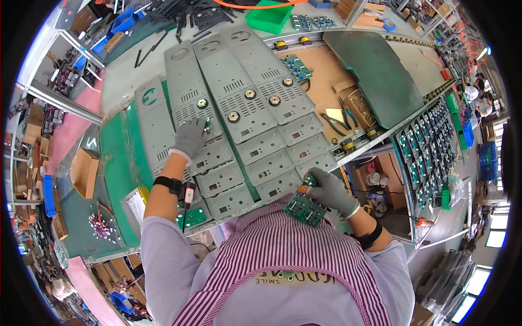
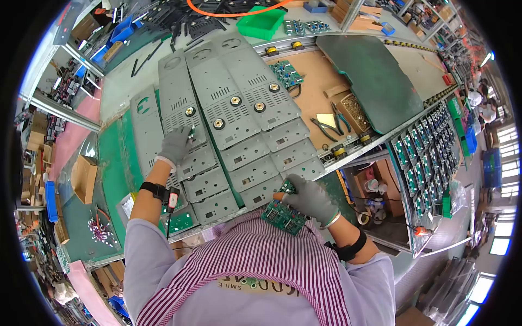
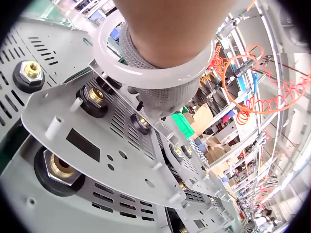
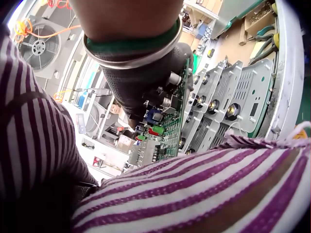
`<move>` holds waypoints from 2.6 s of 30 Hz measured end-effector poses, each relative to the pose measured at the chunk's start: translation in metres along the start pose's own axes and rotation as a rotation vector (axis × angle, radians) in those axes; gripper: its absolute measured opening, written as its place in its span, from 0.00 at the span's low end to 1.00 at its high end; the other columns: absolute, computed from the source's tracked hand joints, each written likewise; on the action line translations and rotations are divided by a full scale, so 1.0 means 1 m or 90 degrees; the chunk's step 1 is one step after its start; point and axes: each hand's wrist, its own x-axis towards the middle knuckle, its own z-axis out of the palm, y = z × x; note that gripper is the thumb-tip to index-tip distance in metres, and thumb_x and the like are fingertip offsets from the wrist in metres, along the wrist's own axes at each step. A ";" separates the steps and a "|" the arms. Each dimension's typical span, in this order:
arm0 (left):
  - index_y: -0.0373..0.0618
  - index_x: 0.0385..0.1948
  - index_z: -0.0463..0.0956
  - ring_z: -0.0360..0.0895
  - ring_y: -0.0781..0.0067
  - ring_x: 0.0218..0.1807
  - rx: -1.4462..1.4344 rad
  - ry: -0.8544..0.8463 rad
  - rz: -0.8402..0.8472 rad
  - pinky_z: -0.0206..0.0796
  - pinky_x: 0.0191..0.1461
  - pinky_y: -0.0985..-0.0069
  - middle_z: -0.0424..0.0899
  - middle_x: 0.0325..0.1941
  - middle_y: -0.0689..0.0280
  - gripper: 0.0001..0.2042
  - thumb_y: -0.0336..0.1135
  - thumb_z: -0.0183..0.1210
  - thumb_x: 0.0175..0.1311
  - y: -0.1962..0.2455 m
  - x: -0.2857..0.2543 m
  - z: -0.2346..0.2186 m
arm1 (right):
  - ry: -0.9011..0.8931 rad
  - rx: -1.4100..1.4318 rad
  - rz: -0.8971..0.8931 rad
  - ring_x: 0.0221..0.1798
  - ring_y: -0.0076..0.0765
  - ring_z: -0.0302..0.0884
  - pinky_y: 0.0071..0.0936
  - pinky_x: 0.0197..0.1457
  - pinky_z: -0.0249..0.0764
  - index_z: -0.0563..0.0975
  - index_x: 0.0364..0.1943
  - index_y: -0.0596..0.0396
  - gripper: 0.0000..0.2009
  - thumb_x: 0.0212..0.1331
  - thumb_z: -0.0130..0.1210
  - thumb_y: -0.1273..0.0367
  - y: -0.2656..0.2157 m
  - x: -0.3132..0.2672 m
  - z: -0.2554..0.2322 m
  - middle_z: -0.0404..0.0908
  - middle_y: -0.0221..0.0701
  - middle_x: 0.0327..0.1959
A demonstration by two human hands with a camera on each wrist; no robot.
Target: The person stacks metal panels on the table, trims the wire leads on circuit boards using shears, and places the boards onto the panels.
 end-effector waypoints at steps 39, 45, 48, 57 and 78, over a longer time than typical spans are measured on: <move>0.33 0.51 0.64 0.77 0.68 0.45 -1.415 -0.363 -0.128 0.72 0.49 0.71 0.76 0.47 0.56 0.24 0.37 0.58 0.54 0.218 -0.108 -0.031 | -0.270 0.721 -0.047 0.45 0.25 0.74 0.22 0.49 0.71 0.68 0.52 0.65 0.23 0.54 0.54 0.65 0.022 0.009 -0.008 0.76 0.34 0.46; 0.35 0.46 0.69 0.78 0.70 0.42 -1.374 -0.390 -0.111 0.72 0.45 0.75 0.79 0.42 0.60 0.20 0.34 0.58 0.53 0.224 -0.111 -0.030 | -0.220 0.448 -0.096 0.41 0.24 0.75 0.23 0.46 0.72 0.72 0.48 0.64 0.22 0.51 0.57 0.64 0.018 -0.007 -0.025 0.79 0.34 0.41; 0.35 0.46 0.70 0.78 0.69 0.42 -1.339 -0.362 -0.086 0.72 0.46 0.74 0.79 0.43 0.60 0.19 0.34 0.58 0.53 0.229 -0.111 -0.022 | -0.138 0.320 -0.004 0.41 0.26 0.76 0.25 0.45 0.72 0.73 0.47 0.65 0.22 0.50 0.59 0.63 0.028 -0.014 -0.021 0.79 0.34 0.40; 0.34 0.50 0.68 0.78 0.67 0.43 -1.358 -0.449 -0.048 0.73 0.46 0.69 0.77 0.45 0.56 0.23 0.40 0.57 0.54 0.248 -0.115 -0.031 | -0.261 0.699 -0.083 0.40 0.27 0.77 0.26 0.45 0.74 0.76 0.45 0.63 0.16 0.53 0.58 0.69 0.033 -0.021 -0.028 0.80 0.33 0.40; 0.35 0.51 0.69 0.76 0.68 0.49 -1.562 -0.509 -0.007 0.68 0.54 0.71 0.77 0.49 0.59 0.24 0.37 0.61 0.54 0.252 -0.130 -0.026 | -0.428 0.776 -0.050 0.46 0.26 0.75 0.23 0.50 0.71 0.71 0.52 0.64 0.21 0.54 0.57 0.67 0.048 -0.006 -0.013 0.77 0.32 0.46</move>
